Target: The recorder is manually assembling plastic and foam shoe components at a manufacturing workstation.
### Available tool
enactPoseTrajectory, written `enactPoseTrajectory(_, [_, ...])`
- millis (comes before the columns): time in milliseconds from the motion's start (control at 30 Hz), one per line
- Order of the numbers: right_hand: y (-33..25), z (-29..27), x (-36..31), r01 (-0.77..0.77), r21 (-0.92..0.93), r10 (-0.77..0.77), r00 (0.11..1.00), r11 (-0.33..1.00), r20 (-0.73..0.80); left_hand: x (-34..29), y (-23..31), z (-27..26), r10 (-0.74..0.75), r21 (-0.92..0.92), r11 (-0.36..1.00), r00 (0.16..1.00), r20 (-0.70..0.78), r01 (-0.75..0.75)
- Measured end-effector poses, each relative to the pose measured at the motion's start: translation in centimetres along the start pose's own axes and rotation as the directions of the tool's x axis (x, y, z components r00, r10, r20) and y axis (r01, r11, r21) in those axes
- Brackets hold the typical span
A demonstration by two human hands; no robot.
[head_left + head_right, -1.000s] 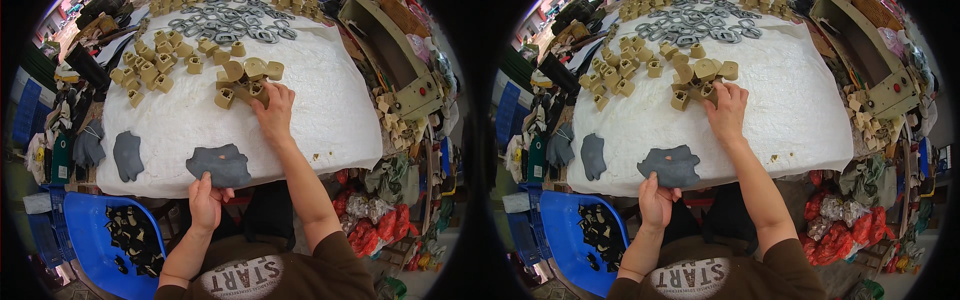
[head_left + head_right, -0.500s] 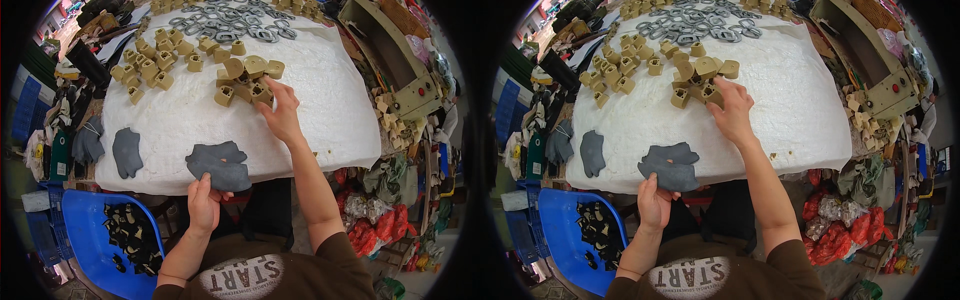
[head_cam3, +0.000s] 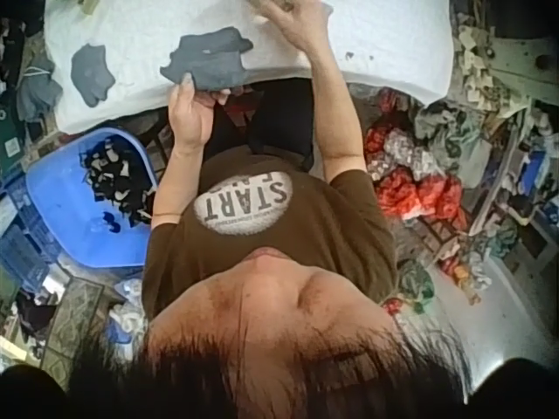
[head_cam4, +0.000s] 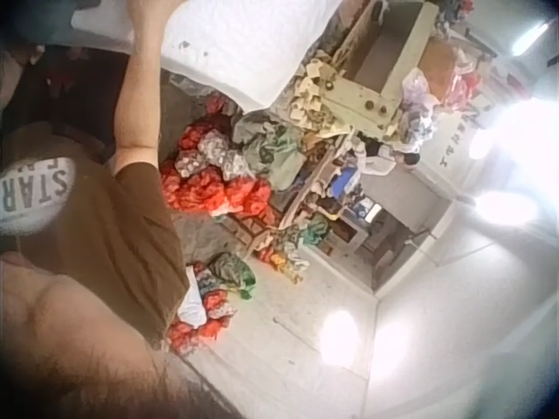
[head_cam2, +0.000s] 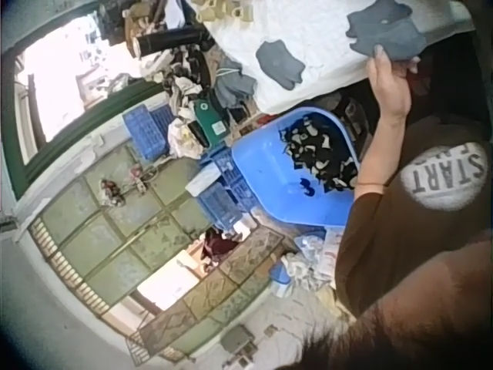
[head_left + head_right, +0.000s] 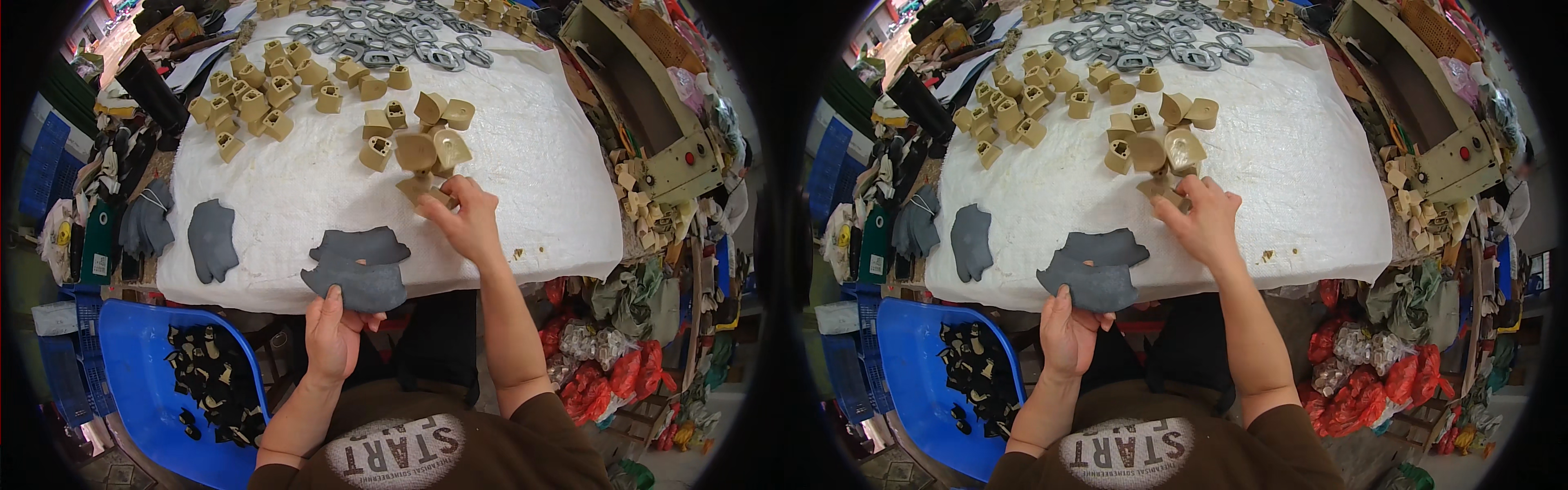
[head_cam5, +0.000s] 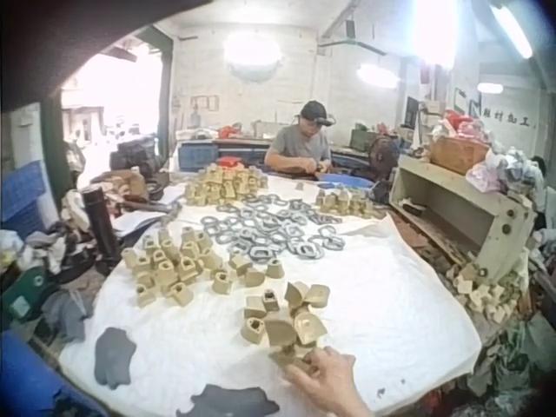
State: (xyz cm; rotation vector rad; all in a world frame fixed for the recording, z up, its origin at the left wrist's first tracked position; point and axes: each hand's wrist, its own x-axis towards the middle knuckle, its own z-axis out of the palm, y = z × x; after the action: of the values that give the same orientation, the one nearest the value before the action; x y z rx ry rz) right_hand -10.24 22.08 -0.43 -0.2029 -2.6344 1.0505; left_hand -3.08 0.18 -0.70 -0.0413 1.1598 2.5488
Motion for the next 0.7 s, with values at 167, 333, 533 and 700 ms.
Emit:
enactPoseTrajectory(167, [1.1, -1.2, -0.6, -0.186, -0.123, 0.197, 0.976, 0.975, 0.089, -0.3, -0.3, 0.0, -0.040, -0.020, 0.999, 0.999, -0.003, 0.040])
enactPoseTrajectory(333, [0.0, -1.8, -3.6, 0.039, -0.455, -0.080, 0.994, 0.890, -0.070, -0.3, 0.0, 0.0, -0.055, -0.131, 0.989, 0.996, 0.066, 0.063])
enactPoseTrajectory(533, [0.2, -2.4, -4.7, 0.176, -0.241, -0.131, 0.972, 0.954, 0.193, -0.3, 0.1, 0.9, -0.098, -0.292, 0.950, 0.993, 0.065, 0.113])
enactPoseTrajectory(700, [2.5, -0.3, -5.0, 0.265, -0.184, -0.277, 0.960, 0.947, -0.047, -0.6, 0.0, 1.4, -0.108, -0.276, 0.954, 0.993, 0.042, 0.115])
